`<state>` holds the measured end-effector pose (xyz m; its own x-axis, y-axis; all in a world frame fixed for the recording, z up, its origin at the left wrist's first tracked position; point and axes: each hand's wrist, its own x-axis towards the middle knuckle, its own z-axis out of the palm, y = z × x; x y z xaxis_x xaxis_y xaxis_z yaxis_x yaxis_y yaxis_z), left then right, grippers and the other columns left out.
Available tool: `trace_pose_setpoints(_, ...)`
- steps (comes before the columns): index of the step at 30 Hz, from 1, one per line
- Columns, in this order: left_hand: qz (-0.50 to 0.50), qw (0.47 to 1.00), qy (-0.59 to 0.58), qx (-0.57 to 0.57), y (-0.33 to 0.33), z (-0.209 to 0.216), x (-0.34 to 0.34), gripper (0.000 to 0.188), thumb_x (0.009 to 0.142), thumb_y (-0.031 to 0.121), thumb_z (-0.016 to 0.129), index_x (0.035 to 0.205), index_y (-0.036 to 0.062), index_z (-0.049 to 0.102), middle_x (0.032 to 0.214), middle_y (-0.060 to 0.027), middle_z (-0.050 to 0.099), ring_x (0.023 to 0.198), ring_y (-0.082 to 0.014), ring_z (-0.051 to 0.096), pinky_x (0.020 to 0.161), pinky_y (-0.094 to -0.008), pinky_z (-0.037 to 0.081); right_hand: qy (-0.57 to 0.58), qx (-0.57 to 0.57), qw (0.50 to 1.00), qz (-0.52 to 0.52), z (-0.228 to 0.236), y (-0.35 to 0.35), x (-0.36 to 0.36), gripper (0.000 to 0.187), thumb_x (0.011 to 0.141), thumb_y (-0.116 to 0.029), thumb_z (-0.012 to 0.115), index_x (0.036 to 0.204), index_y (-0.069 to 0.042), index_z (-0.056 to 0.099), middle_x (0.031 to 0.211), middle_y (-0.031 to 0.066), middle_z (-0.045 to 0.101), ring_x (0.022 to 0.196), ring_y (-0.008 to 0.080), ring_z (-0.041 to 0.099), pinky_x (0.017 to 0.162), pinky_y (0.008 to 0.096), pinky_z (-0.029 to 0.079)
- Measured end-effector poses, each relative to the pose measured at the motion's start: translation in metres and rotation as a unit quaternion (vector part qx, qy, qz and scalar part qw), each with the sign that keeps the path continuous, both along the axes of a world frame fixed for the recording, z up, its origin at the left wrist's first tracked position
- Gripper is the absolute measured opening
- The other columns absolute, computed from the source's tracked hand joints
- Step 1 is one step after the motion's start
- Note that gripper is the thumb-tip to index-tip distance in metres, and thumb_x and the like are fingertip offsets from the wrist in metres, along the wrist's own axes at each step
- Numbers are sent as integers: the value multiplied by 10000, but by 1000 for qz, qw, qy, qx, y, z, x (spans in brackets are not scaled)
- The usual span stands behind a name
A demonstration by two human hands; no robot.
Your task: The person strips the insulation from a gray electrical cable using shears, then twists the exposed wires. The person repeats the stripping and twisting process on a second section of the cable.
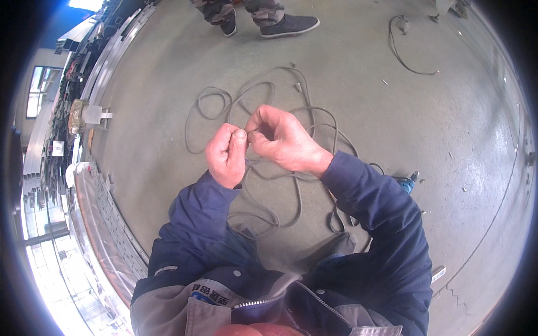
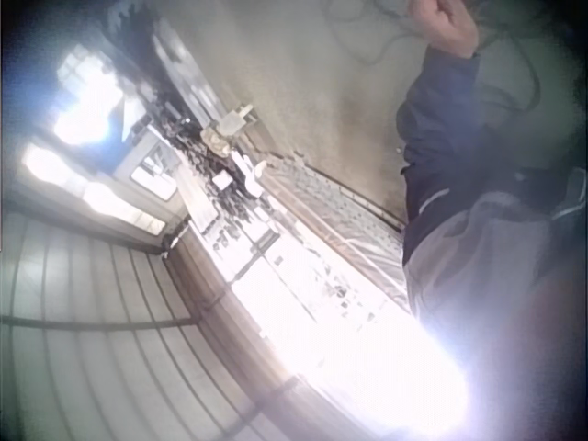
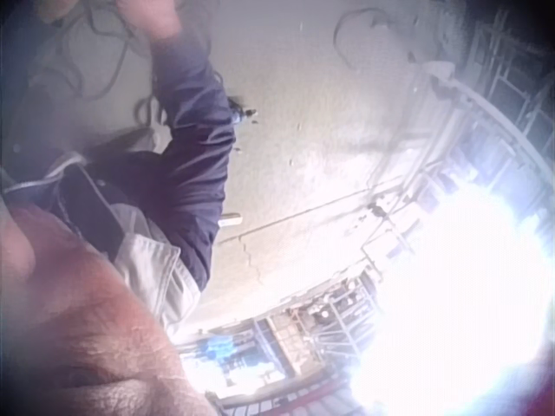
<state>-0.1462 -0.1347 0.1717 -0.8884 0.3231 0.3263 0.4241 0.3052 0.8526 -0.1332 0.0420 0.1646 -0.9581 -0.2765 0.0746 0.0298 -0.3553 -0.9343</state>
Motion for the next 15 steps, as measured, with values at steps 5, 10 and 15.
trace_pose_setpoints(5, -1, 998, 49, -29, 2, -1, 1, 190, 1009, 122, 574, 855, 14, 552, 639, -87, 580, 531, -190, 549, 512, -332, 438, 16, 109, 994, -10, 6, 4, -1, 68, 891, -16, 607, 953, 11, 599, 827, -29, 586, 752, 34, 511, 648, 218, 437)
trace_pose_setpoints(10, -61, 992, 89, -62, 2, -4, -3, 195, 987, 166, 637, 878, 25, 558, 717, -131, 631, 600, -316, 630, 531, -380, 477, -65, 145, 987, 10, 11, 18, -9, 167, 870, -127, 610, 868, 39, 628, 769, 5, 595, 721, 72, 526, 630, 265, 450)
trace_pose_setpoints(15, -99, 979, 145, -107, 4, -3, -9, 206, 941, 176, 692, 890, 37, 548, 735, -125, 603, 597, -338, 603, 528, -406, 472, -112, 135, 984, 9, 12, 20, -8, 213, 876, -165, 605, 835, 41, 639, 718, 9, 582, 672, 75, 512, 585, 271, 425)
